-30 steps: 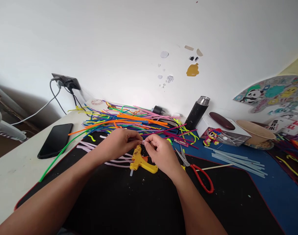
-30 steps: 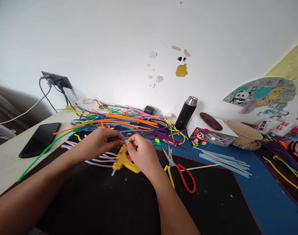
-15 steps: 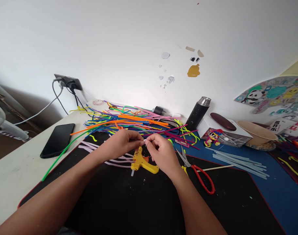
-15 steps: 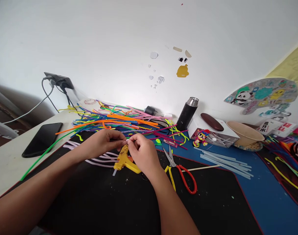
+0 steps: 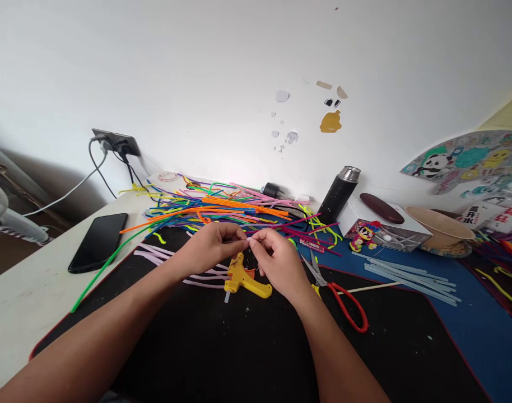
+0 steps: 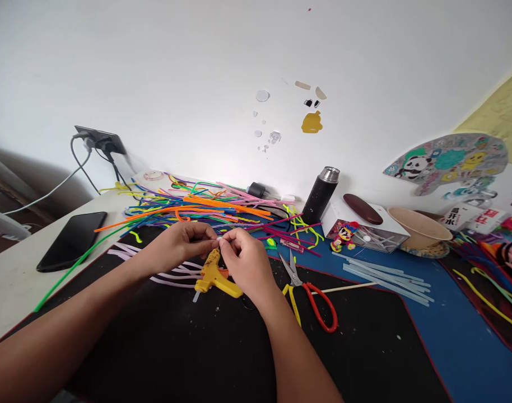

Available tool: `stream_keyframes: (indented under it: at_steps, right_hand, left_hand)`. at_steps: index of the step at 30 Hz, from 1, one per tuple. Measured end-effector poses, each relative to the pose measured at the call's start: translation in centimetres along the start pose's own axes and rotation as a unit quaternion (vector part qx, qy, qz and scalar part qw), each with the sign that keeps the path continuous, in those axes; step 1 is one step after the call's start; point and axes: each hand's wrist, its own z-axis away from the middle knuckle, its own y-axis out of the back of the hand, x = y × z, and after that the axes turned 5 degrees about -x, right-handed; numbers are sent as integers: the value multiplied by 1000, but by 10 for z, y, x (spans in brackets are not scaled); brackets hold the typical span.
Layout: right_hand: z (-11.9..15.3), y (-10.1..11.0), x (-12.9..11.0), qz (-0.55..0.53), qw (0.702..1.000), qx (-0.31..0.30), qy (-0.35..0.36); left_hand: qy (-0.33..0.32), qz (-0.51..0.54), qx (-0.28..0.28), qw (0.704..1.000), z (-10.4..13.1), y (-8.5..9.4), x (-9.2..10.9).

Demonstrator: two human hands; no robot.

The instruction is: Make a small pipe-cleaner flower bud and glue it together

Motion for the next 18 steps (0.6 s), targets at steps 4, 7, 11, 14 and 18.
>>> stream_keyframes:
  at_steps: [4,7,11,14,18]
  right_hand:
    - [0,-1,-1,-54,999,-1,7]
    - [0,-1,-3,-85,996,2,4]
    - [1,1,-6,-88,996,9,-3]
    - [1,3,-8,-75,997,8,-10]
    - [1,3,-9,-47,999,2,-17]
  left_hand:
    - [2,81,21,997,-2,-3,1]
    - [12,115,5,993,-2,-4,0]
    - [11,121,-24,992,-1,-2,-2]
    - [6,81,-30,996,0,2,0]
    - [20,-26,-9,999,1,7,3]
